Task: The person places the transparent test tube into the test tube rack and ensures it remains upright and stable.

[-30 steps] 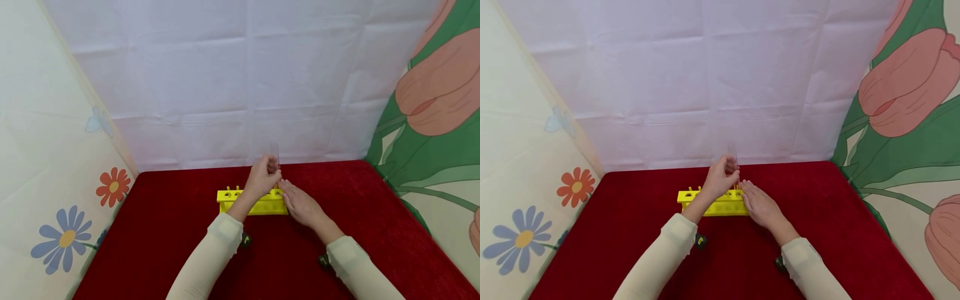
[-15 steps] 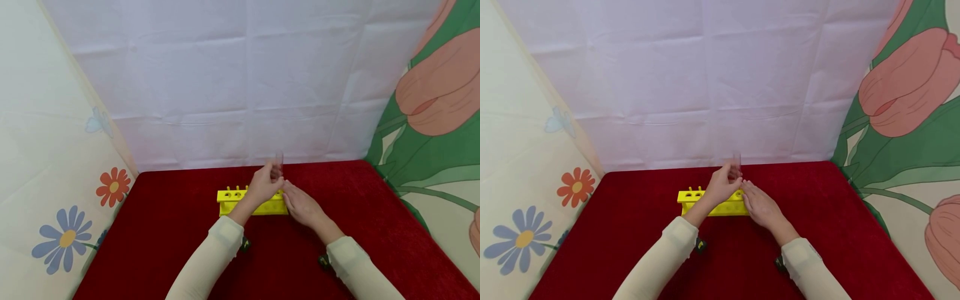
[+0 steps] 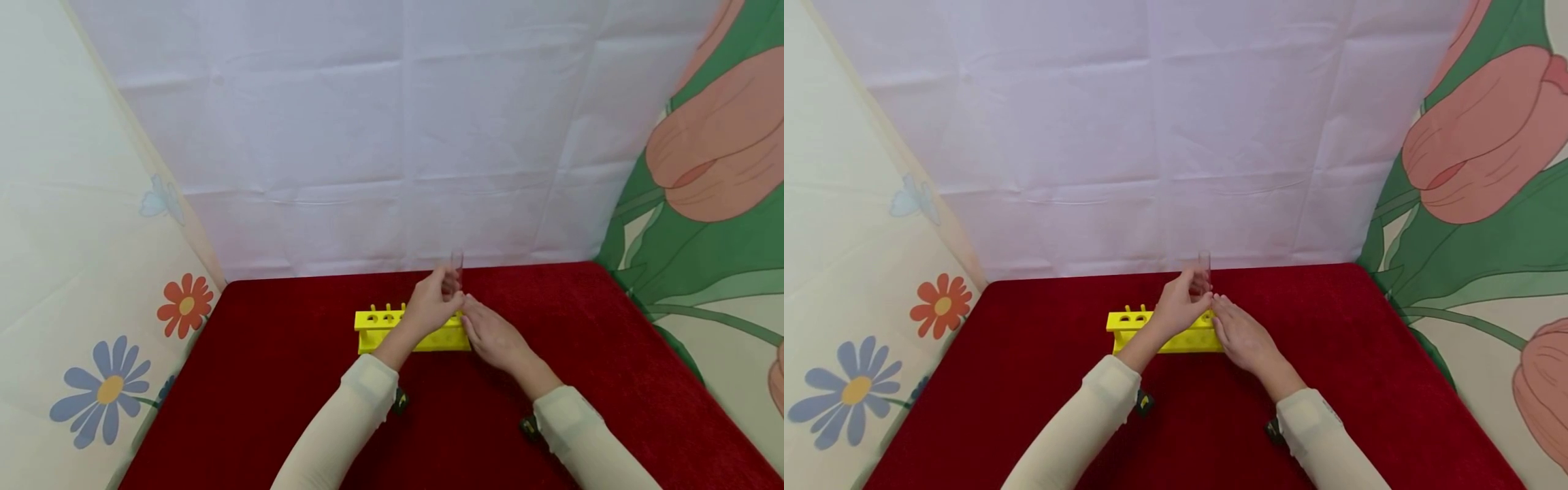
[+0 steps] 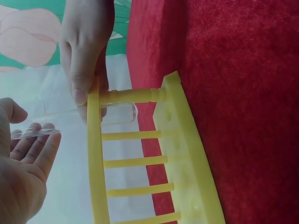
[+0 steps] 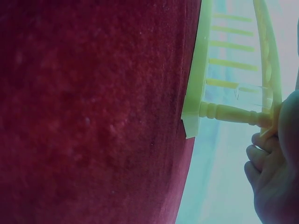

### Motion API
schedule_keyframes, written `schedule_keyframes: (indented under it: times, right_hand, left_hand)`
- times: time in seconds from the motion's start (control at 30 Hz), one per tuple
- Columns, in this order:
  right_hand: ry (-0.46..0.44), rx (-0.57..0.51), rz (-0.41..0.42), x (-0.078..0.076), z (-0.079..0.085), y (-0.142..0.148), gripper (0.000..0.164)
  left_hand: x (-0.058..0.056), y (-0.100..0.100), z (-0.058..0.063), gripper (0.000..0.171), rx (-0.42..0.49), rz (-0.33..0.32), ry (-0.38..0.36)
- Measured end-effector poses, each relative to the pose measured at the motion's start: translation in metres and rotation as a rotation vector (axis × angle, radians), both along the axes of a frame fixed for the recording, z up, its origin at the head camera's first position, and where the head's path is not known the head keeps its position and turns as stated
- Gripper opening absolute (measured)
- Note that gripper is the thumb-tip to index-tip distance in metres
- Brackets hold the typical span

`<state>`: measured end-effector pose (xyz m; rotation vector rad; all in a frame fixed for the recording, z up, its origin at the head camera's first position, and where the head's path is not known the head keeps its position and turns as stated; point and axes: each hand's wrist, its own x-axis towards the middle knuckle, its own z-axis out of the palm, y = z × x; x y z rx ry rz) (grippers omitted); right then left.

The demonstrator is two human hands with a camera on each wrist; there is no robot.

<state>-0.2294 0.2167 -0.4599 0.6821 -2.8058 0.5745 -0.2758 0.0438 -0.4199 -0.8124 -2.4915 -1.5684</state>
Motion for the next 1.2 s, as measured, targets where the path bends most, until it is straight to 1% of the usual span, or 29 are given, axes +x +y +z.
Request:
schedule_keyframes:
  times: [0.27, 0.5, 0.6, 0.83, 1.07, 1.2]
  right_hand:
    - [-0.004, -0.001, -0.004, 0.001, 0.000, 0.000, 0.047]
    - [0.045, -0.006, 0.004, 0.001, -0.001, -0.001, 0.045]
    - [0.036, -0.006, -0.002, 0.001, -0.001, -0.001, 0.046]
    - [0.000, 0.013, -0.015, 0.001, 0.000, 0.000, 0.048]
    - [0.021, 0.010, -0.011, 0.003, 0.001, 0.000, 0.046]
    - [0.015, 0.004, -0.011, 0.002, 0.001, 0.000, 0.046]
  left_hand:
    - [-0.001, 0.000, -0.003, 0.027, 0.003, -0.008, 0.017]
    - [-0.001, 0.001, -0.007, 0.029, -0.022, -0.017, 0.043]
    - [0.000, 0.001, -0.008, 0.031, -0.032, -0.019, 0.045]
    - [0.001, 0.000, -0.009, 0.027, -0.056, -0.018, 0.076]
    - [0.002, 0.000, -0.011, 0.027, -0.073, -0.012, 0.080]
    - [0.001, 0.001, -0.013, 0.026, -0.089, -0.006, 0.092]
